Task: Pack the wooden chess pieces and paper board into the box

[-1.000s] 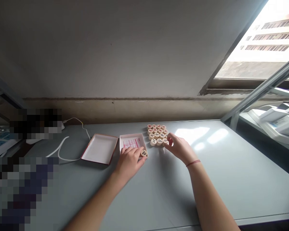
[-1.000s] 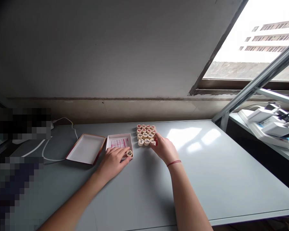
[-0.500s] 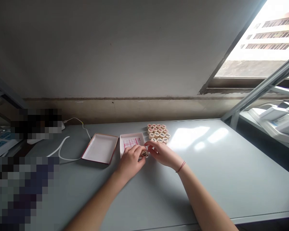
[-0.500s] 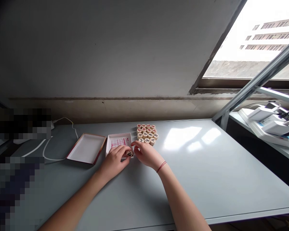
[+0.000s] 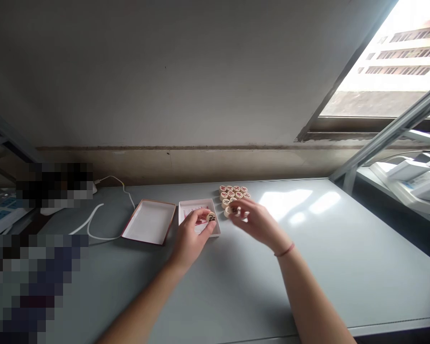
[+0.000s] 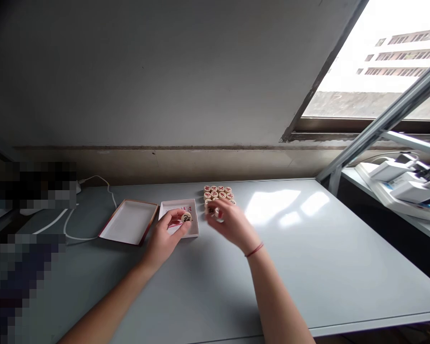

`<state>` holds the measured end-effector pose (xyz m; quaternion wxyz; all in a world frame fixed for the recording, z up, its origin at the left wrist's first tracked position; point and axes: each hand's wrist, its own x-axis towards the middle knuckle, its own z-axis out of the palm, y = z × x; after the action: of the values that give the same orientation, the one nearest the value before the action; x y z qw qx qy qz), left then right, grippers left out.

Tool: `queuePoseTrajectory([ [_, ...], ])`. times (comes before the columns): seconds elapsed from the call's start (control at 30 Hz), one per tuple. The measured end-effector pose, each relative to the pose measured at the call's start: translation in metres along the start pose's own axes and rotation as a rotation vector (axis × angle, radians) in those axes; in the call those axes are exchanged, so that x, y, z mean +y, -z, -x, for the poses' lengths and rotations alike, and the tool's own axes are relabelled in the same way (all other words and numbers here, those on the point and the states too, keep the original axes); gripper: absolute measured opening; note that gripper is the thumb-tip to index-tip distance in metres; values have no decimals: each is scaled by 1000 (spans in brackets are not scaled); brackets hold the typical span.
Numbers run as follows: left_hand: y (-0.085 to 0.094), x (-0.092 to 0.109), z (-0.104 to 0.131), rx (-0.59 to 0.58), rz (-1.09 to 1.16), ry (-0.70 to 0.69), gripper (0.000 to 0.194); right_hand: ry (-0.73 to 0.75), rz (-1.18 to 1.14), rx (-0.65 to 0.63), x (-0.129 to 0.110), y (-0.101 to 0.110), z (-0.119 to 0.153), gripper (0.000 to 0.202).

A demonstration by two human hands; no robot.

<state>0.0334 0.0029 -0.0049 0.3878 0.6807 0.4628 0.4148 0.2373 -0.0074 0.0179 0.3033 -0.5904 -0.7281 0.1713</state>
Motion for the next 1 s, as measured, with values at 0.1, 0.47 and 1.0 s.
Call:
queuePoseTrajectory([
  [0.1,1,-5,-1,-14,1,-34,18,-194,142,111,32,19,4,16],
  [0.47,-1,-2,0,-58,-48,-37,25,-358,342,-73,60,17,5,7],
  [1.0,-7,-14,4,-64,-452,-471,28,-57,15,-131,-22,-7,3,11],
])
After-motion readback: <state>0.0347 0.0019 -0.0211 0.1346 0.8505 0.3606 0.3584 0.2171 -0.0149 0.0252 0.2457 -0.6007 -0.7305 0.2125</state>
